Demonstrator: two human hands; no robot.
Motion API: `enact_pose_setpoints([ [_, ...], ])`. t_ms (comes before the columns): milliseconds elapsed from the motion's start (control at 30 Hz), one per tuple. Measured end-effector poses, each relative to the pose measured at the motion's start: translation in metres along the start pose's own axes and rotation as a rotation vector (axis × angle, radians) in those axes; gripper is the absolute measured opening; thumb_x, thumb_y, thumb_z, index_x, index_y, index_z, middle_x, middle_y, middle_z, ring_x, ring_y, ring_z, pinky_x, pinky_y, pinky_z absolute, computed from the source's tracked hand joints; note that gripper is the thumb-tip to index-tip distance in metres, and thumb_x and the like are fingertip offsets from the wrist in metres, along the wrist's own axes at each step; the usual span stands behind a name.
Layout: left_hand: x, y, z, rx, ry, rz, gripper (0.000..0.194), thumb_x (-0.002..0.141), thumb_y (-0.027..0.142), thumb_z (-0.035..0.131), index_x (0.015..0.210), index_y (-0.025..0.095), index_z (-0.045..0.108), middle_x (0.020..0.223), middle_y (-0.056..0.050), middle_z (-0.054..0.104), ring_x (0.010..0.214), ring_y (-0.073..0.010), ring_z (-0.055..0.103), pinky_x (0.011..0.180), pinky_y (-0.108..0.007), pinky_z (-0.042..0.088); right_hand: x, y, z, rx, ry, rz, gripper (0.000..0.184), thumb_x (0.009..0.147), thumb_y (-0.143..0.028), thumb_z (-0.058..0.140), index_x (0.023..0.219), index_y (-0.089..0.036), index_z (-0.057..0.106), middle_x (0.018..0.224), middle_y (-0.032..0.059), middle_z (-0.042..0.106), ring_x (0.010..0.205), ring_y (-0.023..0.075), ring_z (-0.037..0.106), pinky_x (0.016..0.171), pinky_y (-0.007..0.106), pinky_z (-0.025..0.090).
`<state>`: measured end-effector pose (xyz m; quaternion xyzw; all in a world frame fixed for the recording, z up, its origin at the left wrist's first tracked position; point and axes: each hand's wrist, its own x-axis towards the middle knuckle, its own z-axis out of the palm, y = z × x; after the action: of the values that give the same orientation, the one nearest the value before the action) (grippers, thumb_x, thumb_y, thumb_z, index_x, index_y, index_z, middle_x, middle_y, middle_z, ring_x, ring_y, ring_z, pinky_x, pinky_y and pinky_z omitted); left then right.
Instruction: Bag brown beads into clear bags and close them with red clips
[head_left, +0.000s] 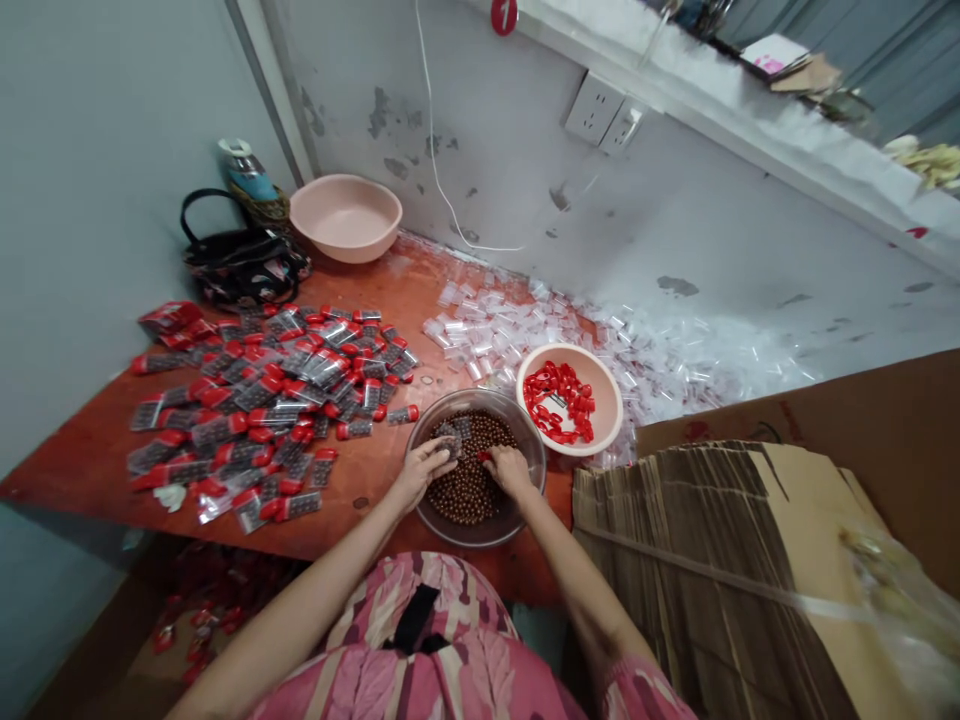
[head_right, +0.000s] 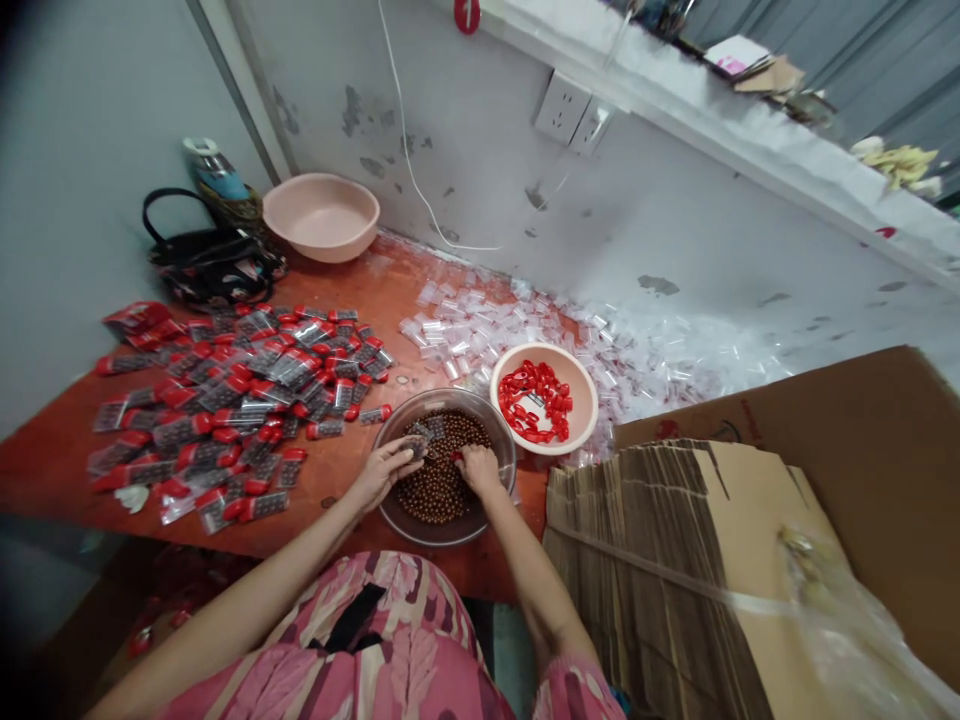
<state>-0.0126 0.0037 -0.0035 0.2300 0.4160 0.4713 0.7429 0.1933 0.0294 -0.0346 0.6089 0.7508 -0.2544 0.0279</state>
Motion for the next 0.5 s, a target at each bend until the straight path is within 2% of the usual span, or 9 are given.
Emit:
enact_pose_setpoints([
  [100, -0.004, 0.017, 0.003, -0.071, -0.016, 0.0, 0.033, 0.073, 0.029, 0.058, 0.102, 0.016, 0.06, 0.105, -0.01, 0.063, 0.095, -0.0229, 0.059, 0.084, -0.041, 0.046, 0.002, 0.001, 0.002, 0.149, -0.024, 0.001, 0.026, 0.084, -0.031, 0.041, 0.098, -0.017, 0.057, 0.09, 0.0072, 0.064, 0.083, 0.0168, 0.057, 0.073, 0.027, 0.041],
  [200, -0.008, 0.036, 0.008, -0.172, -0.065, -0.027, 0.032, 0.077, 0.031, 0.05, 0.102, 0.013, 0.059, 0.105, -0.013, 0.063, 0.096, -0.0248, 0.059, 0.085, -0.043, 0.044, 0.004, -0.001, 0.008, 0.303, -0.063, 0.001, 0.028, 0.087, -0.028, 0.034, 0.103, -0.017, 0.055, 0.079, 0.0023, 0.066, 0.066, 0.011, 0.059, 0.059, 0.02, 0.042],
  [333, -0.012, 0.055, 0.016, -0.187, -0.095, -0.029, 0.033, 0.078, 0.035, 0.046, 0.099, 0.013, 0.06, 0.104, -0.013, 0.064, 0.099, -0.0268, 0.058, 0.085, -0.045, 0.044, 0.006, -0.003, 0.019, 0.403, -0.05, 0.085, 0.025, 0.085, -0.019, 0.032, 0.089, -0.013, 0.056, 0.057, -0.0011, 0.062, 0.045, 0.0086, 0.054, 0.046, 0.017, 0.038],
  [400, -0.014, 0.062, 0.021, -0.177, -0.103, -0.003, 0.036, 0.078, 0.038, 0.045, 0.098, 0.013, 0.061, 0.105, -0.013, 0.063, 0.101, -0.0274, 0.057, 0.085, -0.045, 0.044, 0.005, -0.002, 0.022, 0.41, -0.001, 0.127, 0.021, 0.082, -0.017, 0.036, 0.08, -0.014, 0.057, 0.056, -0.0007, 0.061, 0.046, 0.0089, 0.054, 0.048, 0.017, 0.038],
  [500, -0.018, 0.068, 0.027, -0.133, -0.104, 0.067, 0.034, 0.076, 0.034, 0.052, 0.101, 0.013, 0.06, 0.106, -0.012, 0.063, 0.1, -0.0271, 0.057, 0.083, -0.043, 0.045, 0.002, 0.0, 0.018, 0.39, 0.1, 0.171, 0.013, 0.078, -0.017, 0.043, 0.077, -0.017, 0.057, 0.066, 0.0025, 0.063, 0.058, 0.0121, 0.058, 0.056, 0.02, 0.039],
])
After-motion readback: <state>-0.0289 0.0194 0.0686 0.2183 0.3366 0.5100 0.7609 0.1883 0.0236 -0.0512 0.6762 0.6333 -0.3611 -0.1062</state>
